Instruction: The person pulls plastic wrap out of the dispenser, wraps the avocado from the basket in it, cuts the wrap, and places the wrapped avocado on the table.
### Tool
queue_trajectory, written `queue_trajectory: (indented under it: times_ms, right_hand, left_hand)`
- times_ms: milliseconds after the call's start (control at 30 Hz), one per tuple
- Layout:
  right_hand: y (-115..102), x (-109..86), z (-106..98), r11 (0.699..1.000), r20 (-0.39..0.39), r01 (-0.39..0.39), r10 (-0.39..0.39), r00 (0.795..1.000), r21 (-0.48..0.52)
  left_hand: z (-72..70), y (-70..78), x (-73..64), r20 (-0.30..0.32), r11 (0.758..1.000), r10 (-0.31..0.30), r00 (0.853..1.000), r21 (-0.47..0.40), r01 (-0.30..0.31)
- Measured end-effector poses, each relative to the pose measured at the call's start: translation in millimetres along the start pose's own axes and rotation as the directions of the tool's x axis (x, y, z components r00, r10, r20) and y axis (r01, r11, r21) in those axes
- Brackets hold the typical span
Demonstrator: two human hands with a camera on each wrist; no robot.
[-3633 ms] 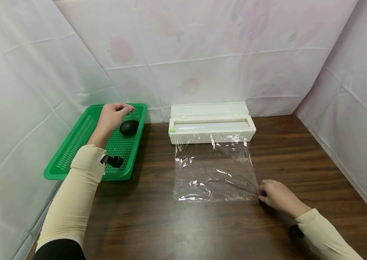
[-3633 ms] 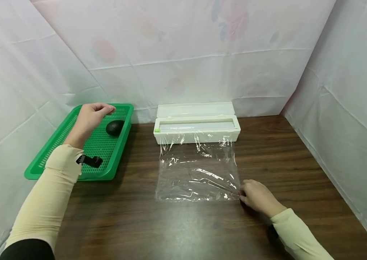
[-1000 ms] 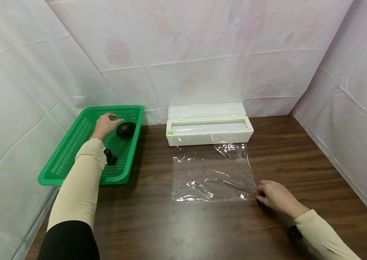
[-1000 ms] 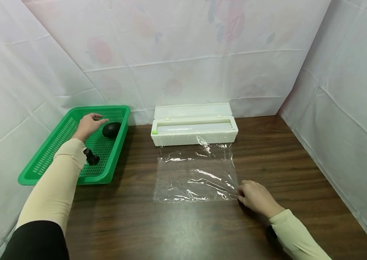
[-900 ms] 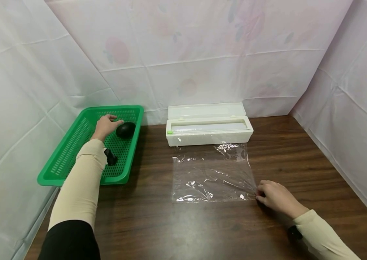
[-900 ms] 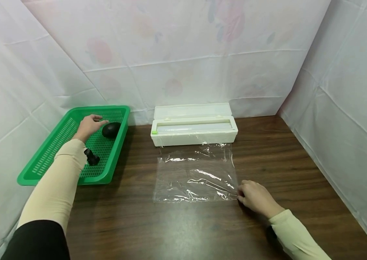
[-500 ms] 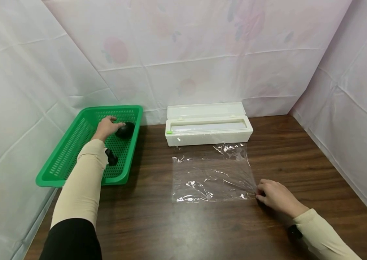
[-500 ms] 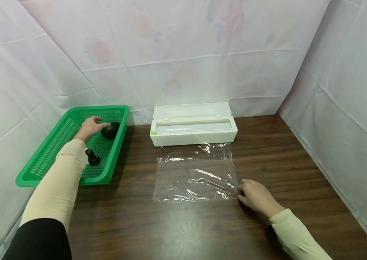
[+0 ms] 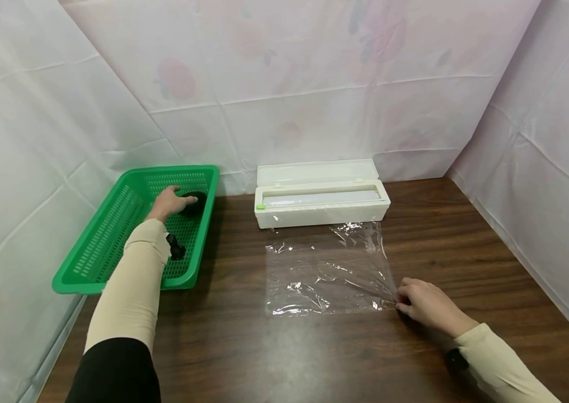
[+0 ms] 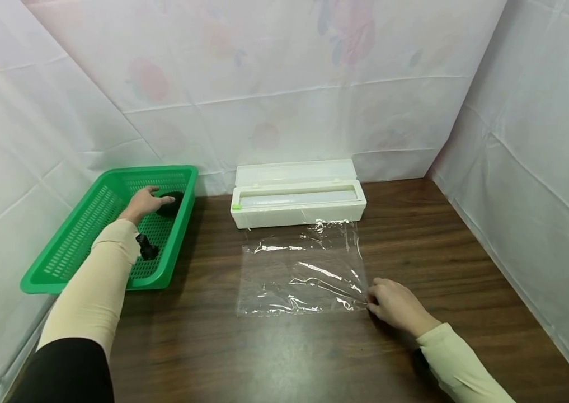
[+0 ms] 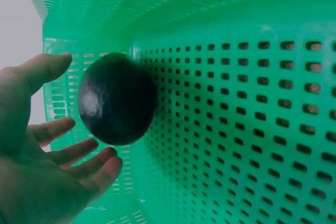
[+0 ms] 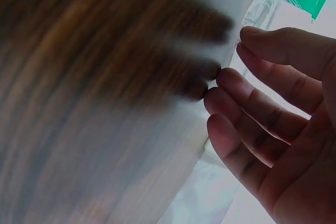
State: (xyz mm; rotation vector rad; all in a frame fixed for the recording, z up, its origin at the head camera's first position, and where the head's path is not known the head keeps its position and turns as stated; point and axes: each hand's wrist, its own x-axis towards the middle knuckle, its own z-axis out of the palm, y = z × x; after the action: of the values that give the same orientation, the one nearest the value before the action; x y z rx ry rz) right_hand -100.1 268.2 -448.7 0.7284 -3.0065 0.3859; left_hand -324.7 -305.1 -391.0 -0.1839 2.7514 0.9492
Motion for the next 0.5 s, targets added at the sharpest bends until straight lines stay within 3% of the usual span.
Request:
queue_trajectory:
  times_ms: [500]
  right_hand:
    - [-1.5, 0.0, 0.9, 1.000, 0.024, -0.006, 0.005, 1.000, 0.014]
  left_hand:
    - [6.6, -2.8, 3.0, 0.015, 0.999, 0.022, 1.000, 0.030, -0.023]
